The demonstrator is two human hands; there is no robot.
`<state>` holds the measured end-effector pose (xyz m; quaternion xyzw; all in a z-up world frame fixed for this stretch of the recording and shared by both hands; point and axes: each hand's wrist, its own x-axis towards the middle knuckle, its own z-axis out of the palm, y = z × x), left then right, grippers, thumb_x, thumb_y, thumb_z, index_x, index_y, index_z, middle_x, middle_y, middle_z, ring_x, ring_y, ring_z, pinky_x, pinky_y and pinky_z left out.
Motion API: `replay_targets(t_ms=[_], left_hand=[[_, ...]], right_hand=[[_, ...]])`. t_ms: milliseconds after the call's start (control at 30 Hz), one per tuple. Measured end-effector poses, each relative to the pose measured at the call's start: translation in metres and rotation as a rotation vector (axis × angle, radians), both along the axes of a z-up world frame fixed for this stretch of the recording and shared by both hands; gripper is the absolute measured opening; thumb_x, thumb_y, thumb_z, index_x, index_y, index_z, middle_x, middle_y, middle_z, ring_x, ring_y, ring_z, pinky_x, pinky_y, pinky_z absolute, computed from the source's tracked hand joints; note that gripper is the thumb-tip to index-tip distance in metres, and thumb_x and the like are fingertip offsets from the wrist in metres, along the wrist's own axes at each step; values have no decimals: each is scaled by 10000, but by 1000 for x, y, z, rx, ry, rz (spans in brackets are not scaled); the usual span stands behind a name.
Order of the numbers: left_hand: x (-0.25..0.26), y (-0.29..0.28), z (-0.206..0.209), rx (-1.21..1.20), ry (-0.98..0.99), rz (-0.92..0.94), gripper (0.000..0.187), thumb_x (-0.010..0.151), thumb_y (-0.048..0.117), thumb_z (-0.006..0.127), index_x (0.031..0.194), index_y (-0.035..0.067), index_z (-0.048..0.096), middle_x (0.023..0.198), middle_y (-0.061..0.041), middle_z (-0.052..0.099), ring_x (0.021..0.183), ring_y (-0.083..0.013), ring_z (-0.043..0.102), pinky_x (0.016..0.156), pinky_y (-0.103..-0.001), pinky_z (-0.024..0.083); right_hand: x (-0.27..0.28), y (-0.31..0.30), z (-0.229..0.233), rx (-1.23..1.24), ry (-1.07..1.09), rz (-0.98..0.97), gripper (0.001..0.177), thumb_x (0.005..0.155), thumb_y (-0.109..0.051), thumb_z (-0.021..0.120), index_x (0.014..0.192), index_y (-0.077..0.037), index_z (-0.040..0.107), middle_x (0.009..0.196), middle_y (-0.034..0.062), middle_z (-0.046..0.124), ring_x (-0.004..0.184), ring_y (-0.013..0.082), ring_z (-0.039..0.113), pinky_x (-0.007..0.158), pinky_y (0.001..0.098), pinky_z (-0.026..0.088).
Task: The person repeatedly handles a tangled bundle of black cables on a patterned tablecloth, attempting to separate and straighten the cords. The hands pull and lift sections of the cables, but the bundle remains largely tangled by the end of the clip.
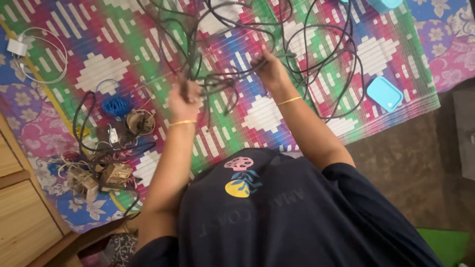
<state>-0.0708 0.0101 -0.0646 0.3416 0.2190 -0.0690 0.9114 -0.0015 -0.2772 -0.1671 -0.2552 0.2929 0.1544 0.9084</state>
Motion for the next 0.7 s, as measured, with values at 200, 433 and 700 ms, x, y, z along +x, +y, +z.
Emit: replay_targets(t_ms=[200,433,700], left_hand=[[-34,-51,-122,57,-86,-541,304,1049,356,615,892,105,682,764,21,615,682,-106,541,637,-255,406],[-11,-54,-75,158,-54,-682,262,986,329,623,932,101,739,857,-6,725,776,-125,659,743,-289,486],[14,-28,-161,627,288,-477,747,742,460,843,1312,78,548,1300,-113,591,1190,-264,527,926,-457,420]], right_hand=[[-6,-68,-32,1,-122,-86,438,1022,-385,749,751,-184,470,550,-63,265,492,124,270,563,326,330],[-88,-174,-80,-428,112,-68,426,941,-584,629,810,-205,484,514,-63,253,409,114,225,413,312,187],[-160,-240,-136,-740,612,-53,649,944,-622,528,1056,11,615,600,89,566,444,256,544,390,423,404]])
